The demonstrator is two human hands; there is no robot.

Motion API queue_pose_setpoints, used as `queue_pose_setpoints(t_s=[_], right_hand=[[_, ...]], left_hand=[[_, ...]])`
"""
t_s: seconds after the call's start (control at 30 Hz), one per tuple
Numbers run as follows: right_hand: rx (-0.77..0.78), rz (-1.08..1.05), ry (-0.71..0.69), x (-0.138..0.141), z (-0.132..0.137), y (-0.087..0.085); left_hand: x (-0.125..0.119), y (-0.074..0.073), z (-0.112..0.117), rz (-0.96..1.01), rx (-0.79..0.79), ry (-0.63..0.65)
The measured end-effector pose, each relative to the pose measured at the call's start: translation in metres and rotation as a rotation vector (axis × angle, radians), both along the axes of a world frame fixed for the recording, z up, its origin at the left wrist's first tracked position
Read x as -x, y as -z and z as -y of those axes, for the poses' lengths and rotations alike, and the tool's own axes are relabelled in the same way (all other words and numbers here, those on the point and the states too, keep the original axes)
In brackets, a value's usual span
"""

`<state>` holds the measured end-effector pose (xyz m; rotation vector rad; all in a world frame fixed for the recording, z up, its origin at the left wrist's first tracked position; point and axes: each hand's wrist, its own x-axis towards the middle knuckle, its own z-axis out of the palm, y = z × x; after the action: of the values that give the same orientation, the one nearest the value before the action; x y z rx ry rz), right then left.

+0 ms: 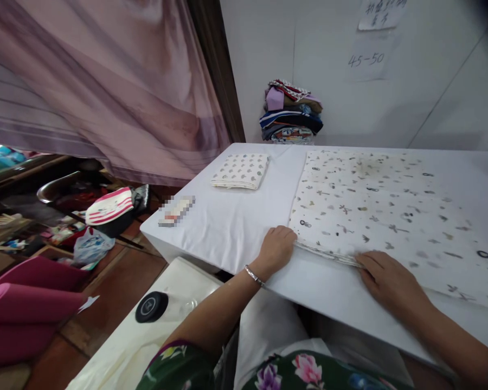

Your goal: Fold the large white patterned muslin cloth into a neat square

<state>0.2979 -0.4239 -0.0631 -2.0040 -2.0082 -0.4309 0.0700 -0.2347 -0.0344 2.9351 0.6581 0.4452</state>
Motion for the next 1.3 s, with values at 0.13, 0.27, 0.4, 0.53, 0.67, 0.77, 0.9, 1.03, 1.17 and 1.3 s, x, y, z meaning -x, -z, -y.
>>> queue_pose_setpoints(t_s=[0.13,0.27,0.4,0.53,0.67,0.77,0.9,1.03,1.17,1.3], right_hand=[[0.051,0.049,-0.034,0.009,-0.007,-0.005],[0.071,0.078,-0.07,0.023,-0.021,-0.007],[0.074,0.088,-0.125,0.039,-0.045,-0.008],[0.077,0.089,-0.149,0.057,-0.069,-0.012],[0.114,0.037,-0.151,0.073,-0.084,-0.017],[0.123,-0.039,-0.158,0.078,-0.087,-0.017],[0.122,-0.167,-0.191,0.077,-0.086,-0.016],[0.141,-0.347,-0.2,0.078,-0.09,-0.024],[0.175,-0.477,-0.194,0.084,-0.1,-0.031],[0.182,-0.534,-0.213,0.083,-0.106,-0.028]], left_hand=[[0.007,0.002,-0.003,0.055,0.081,0.004],[0.006,0.005,-0.002,0.105,0.143,-0.017],[0.006,0.003,0.003,0.16,0.26,-0.124],[0.007,-0.002,0.01,0.233,0.386,-0.364],[0.006,-0.002,0.015,0.354,0.671,-0.525],[0.002,0.005,0.018,0.537,1.062,-0.502],[-0.006,0.014,0.022,0.773,1.406,-0.483],[-0.01,0.011,0.026,0.874,1.481,-0.489],[-0.009,0.006,0.027,0.897,1.494,-0.5],[-0.009,0.006,0.026,0.891,1.498,-0.527]])
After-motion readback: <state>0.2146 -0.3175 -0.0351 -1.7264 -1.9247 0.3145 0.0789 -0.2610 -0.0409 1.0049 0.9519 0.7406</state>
